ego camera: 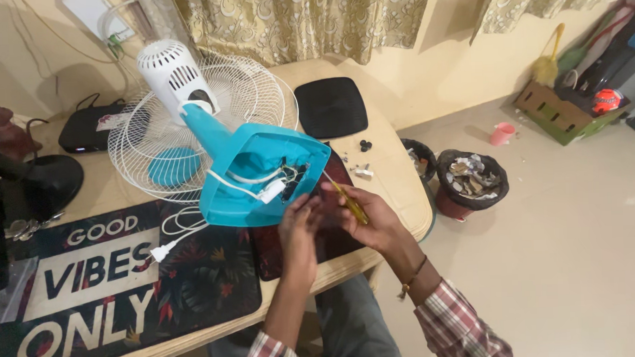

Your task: The person uses a screwdriver to remove screws from the back cover of a small electric fan. They then remove the cover to expose the internal wiring and motor components.

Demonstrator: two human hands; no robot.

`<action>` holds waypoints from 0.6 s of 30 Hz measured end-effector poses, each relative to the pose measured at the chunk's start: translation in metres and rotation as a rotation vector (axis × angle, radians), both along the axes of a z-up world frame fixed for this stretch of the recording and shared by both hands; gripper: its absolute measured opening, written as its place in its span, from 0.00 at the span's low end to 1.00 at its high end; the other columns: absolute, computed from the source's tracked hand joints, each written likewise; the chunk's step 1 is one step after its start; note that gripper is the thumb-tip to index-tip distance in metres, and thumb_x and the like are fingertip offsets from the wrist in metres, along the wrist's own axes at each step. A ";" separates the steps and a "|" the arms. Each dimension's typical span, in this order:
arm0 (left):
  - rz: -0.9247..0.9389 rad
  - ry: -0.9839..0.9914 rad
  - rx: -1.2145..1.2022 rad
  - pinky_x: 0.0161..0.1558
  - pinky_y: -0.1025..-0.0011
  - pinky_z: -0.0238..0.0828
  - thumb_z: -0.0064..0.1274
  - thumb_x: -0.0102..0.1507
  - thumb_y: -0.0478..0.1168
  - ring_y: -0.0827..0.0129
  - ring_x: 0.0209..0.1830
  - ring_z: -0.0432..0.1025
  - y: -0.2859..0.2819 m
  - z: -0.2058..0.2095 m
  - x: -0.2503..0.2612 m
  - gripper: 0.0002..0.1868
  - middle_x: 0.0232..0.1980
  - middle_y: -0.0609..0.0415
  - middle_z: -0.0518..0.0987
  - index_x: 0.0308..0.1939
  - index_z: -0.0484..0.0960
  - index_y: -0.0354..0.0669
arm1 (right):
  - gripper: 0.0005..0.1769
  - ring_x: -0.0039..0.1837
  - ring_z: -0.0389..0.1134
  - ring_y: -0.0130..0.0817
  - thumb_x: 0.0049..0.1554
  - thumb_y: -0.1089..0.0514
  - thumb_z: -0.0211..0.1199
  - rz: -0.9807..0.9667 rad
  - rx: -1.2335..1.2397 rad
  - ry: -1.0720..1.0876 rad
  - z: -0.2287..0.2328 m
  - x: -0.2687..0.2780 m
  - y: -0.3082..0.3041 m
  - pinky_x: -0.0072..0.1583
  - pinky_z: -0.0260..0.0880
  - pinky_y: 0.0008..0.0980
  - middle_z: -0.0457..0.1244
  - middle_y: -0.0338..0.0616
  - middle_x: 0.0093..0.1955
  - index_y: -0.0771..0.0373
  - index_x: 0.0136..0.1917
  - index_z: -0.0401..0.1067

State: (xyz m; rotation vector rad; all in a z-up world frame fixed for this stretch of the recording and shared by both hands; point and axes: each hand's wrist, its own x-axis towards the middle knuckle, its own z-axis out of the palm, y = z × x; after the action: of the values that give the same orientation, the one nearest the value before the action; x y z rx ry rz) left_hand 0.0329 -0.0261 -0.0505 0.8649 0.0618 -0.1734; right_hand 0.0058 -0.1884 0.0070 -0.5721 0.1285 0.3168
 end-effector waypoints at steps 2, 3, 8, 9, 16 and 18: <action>0.061 -0.157 0.181 0.58 0.69 0.70 0.45 0.69 0.35 0.66 0.57 0.74 0.010 0.002 0.003 0.18 0.58 0.45 0.80 0.62 0.74 0.32 | 0.21 0.33 0.56 0.20 0.67 0.55 0.46 0.044 0.028 -0.054 -0.002 0.002 -0.001 0.35 0.58 0.17 0.60 0.34 0.37 0.65 0.68 0.68; 0.092 -0.233 0.273 0.57 0.70 0.70 0.45 0.69 0.34 0.67 0.56 0.74 0.016 0.002 0.004 0.17 0.58 0.46 0.80 0.61 0.75 0.30 | 0.20 0.31 0.54 0.20 0.67 0.54 0.46 0.041 0.011 -0.052 -0.004 0.004 0.000 0.34 0.55 0.18 0.58 0.33 0.35 0.64 0.68 0.67; -0.128 -0.146 0.319 0.56 0.70 0.70 0.45 0.68 0.35 0.67 0.56 0.75 0.030 0.019 0.013 0.19 0.57 0.48 0.81 0.63 0.74 0.33 | 0.20 0.28 0.48 0.18 0.69 0.46 0.48 0.078 0.022 -0.033 -0.007 0.016 0.005 0.30 0.48 0.17 0.52 0.31 0.32 0.62 0.63 0.68; -0.166 -0.154 0.335 0.55 0.69 0.70 0.45 0.68 0.35 0.67 0.56 0.75 0.031 0.022 0.014 0.19 0.57 0.48 0.81 0.63 0.74 0.33 | 0.17 0.28 0.47 0.17 0.69 0.49 0.49 0.090 -0.003 -0.059 -0.008 0.018 0.008 0.30 0.47 0.18 0.52 0.30 0.32 0.61 0.63 0.68; -0.154 -0.141 0.428 0.59 0.70 0.70 0.45 0.68 0.34 0.67 0.59 0.74 0.041 0.029 0.007 0.18 0.59 0.47 0.80 0.61 0.75 0.33 | 0.15 0.27 0.45 0.17 0.68 0.51 0.49 0.088 -0.113 -0.060 -0.006 0.023 0.014 0.29 0.46 0.18 0.50 0.29 0.31 0.60 0.60 0.69; -0.153 -0.103 0.415 0.59 0.69 0.69 0.44 0.67 0.33 0.66 0.59 0.74 0.041 0.028 0.007 0.19 0.59 0.47 0.80 0.62 0.75 0.33 | 0.15 0.27 0.46 0.16 0.68 0.51 0.49 0.094 -0.098 -0.077 -0.005 0.024 0.015 0.29 0.46 0.18 0.50 0.29 0.31 0.61 0.61 0.69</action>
State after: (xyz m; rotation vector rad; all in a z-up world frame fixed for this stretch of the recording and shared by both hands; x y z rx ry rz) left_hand 0.0396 0.0152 -0.0227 1.2928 -0.0679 -0.2637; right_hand 0.0297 -0.1737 0.0016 -0.6874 0.0430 0.3812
